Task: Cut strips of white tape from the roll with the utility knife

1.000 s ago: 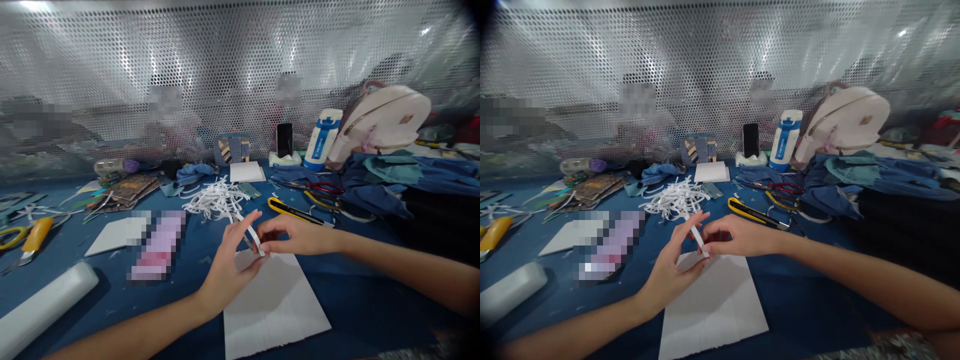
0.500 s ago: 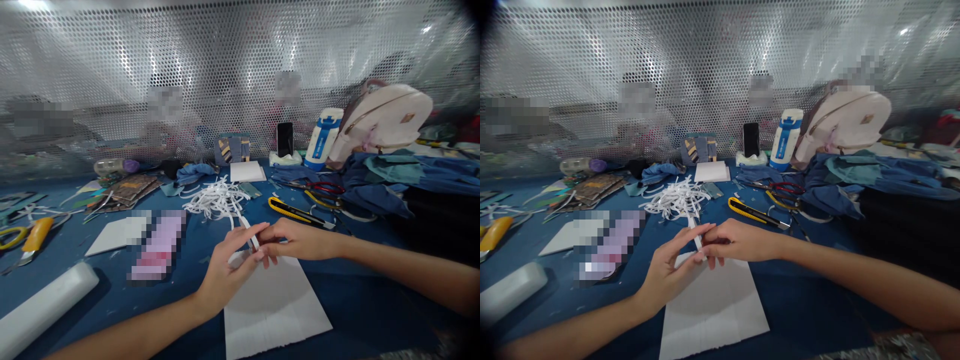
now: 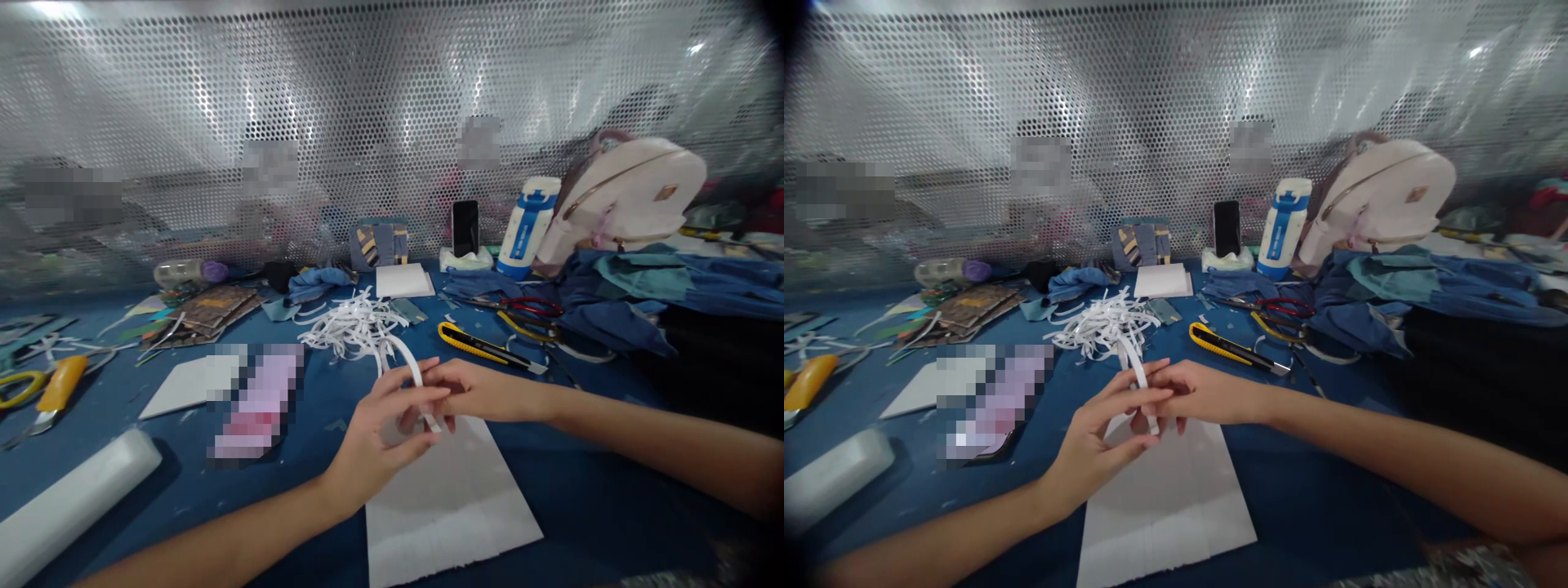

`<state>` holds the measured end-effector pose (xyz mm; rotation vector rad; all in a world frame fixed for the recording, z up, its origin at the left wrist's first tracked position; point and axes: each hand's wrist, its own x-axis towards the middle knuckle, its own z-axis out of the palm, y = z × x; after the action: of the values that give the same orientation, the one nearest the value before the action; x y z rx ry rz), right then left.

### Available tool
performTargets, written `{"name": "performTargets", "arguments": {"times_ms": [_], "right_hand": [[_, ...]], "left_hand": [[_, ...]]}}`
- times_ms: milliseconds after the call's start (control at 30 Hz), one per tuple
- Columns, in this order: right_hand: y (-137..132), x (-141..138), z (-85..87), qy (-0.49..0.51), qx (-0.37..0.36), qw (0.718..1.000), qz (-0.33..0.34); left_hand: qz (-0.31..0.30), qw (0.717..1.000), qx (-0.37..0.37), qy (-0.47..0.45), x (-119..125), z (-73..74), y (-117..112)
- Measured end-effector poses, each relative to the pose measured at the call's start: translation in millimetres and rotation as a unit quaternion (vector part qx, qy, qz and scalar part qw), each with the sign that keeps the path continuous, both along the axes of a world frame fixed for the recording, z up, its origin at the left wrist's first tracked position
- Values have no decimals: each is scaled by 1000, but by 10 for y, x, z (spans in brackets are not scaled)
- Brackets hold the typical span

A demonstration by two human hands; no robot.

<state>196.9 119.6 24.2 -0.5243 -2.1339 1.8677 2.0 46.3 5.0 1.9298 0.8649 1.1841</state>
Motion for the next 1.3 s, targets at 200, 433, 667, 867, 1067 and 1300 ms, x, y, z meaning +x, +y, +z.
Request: {"name": "performTargets", "arguments": {"times_ms": [200, 433, 667, 867, 1067, 1300], "right_hand": [[8, -22, -15, -3, -24, 999, -35], [54, -26, -80, 8, -74, 994, -80], [84, 9, 0, 33, -57, 982, -180], [143, 19, 38, 38, -29, 969, -242], [208, 23, 2, 80, 13, 957, -280], [223, 24, -6, 101, -17, 951, -293]], "left_hand": [[13, 1000, 4, 2, 3, -10, -7], [15, 1000, 9, 5, 7, -29, -11], [33, 999, 10, 3, 3, -20, -18], [36, 999, 21, 30, 4, -10, -26], [33, 998, 36, 49, 5, -18, -32], [40, 997, 32, 54, 11, -2, -38]]}}
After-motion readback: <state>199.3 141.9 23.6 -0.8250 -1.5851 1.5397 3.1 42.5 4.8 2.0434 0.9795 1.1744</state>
